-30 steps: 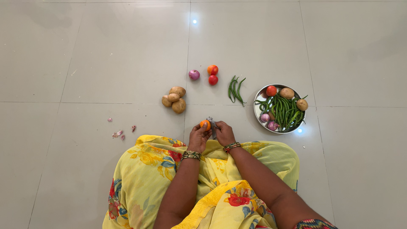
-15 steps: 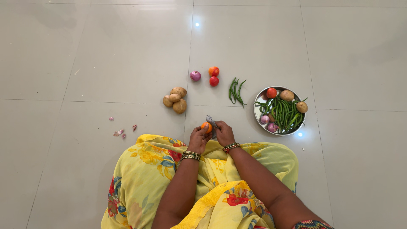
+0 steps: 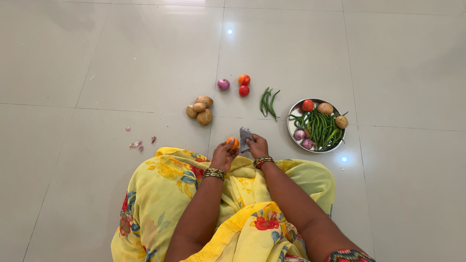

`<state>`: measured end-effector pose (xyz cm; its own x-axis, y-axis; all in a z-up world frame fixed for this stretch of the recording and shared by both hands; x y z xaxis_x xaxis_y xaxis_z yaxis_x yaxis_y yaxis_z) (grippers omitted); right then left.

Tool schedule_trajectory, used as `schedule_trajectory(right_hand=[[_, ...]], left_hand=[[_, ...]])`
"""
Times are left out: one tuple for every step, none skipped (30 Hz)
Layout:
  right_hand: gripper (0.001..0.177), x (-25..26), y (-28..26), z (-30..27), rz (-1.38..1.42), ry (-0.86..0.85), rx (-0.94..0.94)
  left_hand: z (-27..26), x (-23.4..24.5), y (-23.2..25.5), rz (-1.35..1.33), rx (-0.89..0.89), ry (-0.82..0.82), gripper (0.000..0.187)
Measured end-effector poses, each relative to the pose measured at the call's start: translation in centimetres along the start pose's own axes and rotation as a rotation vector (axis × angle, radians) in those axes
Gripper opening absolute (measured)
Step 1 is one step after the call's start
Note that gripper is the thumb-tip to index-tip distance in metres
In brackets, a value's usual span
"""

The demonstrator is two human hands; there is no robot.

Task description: The person sits on the floor and uses a small knife to peel a tomato, then green beans, and finally an onion. The peeled items are placed on the floor or in a nearby metal tray.

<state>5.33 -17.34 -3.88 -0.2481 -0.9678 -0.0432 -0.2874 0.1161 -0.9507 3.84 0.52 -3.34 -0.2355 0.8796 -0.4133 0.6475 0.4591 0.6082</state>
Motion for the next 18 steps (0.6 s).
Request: schedule_trajectory(right_hand=[[0.027,0.0,-0.1,-0.1,0.004,-0.009,-0.003],[0.027,0.0,-0.3,-0.3,0.008,-0.018,-0.006],[0.028,0.1,-0.5,-0.4,0.007,-0.018,-0.017],[0.028,0.1,-0.7,-0.5,0.006,-0.017,-0.027],[0.029,0.2,-0.8,-0.6,0.004,-0.017,-0.039],[0.029,0.3,-0.8,-0.6,0.005,-0.006,-0.044],[0.03,0.4,-0.7,-0.5,0.007,0.004,-0.049],[0.031,0.4,-0.5,-0.4,0.009,0.013,-0.053],[0.031,0.4,-0.3,-0.3,0.02,0.013,-0.07],[0.031,0.3,-0.1,-0.3,0.031,0.013,-0.086],[0.031,0.3,0.1,-0.2,0.041,0.013,-0.101],[0.03,0.1,0.0,-0.1,0.058,-0.024,-0.049],[0.029,-0.2,-0.2,-0.2,0.075,-0.059,0.004],[0.028,-0.4,-0.3,-0.3,0.091,-0.095,0.057],[0.028,-0.5,-0.2,-0.3,0.064,-0.096,0.058],[0.028,-0.7,-0.2,-0.5,0.037,-0.098,0.059],[0.028,-0.9,-0.3,-0.7,0.01,-0.1,0.057],[0.028,-1.2,-0.5,-0.6,0.011,-0.102,0.054]], left_hand=[[-0.2,-0.4,-0.1,0.006,0.007,-0.008,0.053],[-0.3,-0.8,-0.2,0.013,0.013,-0.016,0.054],[-0.5,-1.1,-0.3,0.02,0.019,-0.025,0.054],[-0.5,-1.2,-0.3,0.024,0.024,-0.015,0.053],[-0.6,-1.2,-0.3,0.027,0.031,-0.006,0.053],[-0.6,-1.1,-0.4,0.03,0.037,0.004,0.052],[-0.6,-1.0,-0.5,0.032,0.039,0.002,0.05],[-0.5,-0.9,-0.5,0.033,0.041,0.0,0.049],[-0.4,-0.7,-0.6,0.034,0.043,-0.001,0.048],[-0.3,-0.6,-0.7,0.042,0.046,-0.001,0.047],[-0.2,-0.5,-0.8,0.049,0.049,-0.003,0.046],[-0.1,-0.4,-0.8,0.057,0.051,-0.004,0.045],[0.1,-0.3,-1.1,0.068,0.056,-0.002,0.044],[0.1,-0.2,-1.4,0.079,0.061,0.0,0.043],[0.3,-0.3,-1.5,0.089,0.06,0.001,0.043],[0.6,-0.4,-1.7,0.057,0.082,0.01,0.042],[0.7,-0.4,-2.0,0.024,0.106,0.023,0.041],[0.8,-0.4,-2.1,-0.009,0.13,0.035,0.039]])
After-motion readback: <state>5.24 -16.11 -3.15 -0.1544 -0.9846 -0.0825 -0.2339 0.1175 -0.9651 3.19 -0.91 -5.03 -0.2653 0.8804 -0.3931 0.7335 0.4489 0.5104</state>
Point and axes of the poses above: each hand's wrist, its own z-axis towards the middle knuckle, its own x-axis out of the back of the hand, y = z × x, the point moved 5 cm from there along z, towards the middle knuckle, and after that the axes turned 9 degrees about z, right-handed, at the moved point
